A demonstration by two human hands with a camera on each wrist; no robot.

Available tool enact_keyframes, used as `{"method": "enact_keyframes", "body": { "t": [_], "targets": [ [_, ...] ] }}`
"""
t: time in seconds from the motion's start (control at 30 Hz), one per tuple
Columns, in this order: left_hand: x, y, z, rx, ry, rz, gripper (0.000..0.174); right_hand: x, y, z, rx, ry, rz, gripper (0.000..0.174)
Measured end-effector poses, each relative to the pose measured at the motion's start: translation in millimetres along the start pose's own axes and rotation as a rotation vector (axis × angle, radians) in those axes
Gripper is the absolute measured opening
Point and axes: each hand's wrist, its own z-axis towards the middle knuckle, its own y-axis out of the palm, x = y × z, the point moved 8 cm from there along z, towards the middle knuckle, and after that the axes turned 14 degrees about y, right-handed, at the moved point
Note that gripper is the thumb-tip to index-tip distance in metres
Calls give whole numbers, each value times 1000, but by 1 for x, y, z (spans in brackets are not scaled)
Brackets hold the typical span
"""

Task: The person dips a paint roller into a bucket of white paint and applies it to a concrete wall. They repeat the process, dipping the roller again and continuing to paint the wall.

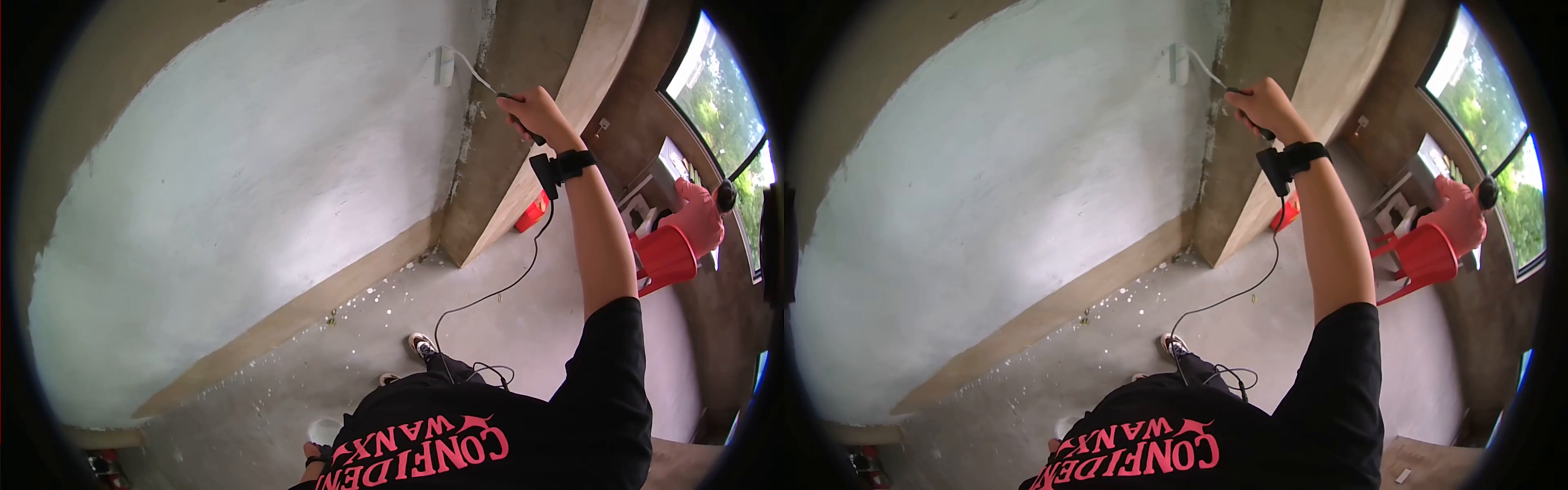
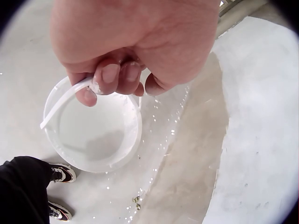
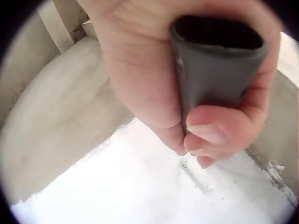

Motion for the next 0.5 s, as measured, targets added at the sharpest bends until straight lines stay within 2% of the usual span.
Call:
{"method": "enact_keyframes", "body": {
  "t": [0.27, 0.4, 0.5],
  "targets": [
    [-23, 8, 11, 135, -131, -465, 23, -5, 11, -3, 35, -16, -19, 39],
    [-26, 10, 7, 202, -207, -693, 24, -30, 41, -30, -79, -99, -75, 41],
    [-31, 17, 7, 173, -267, -798, 24, -52, 78, -63, -171, -115, -58, 41]
  ]
}}
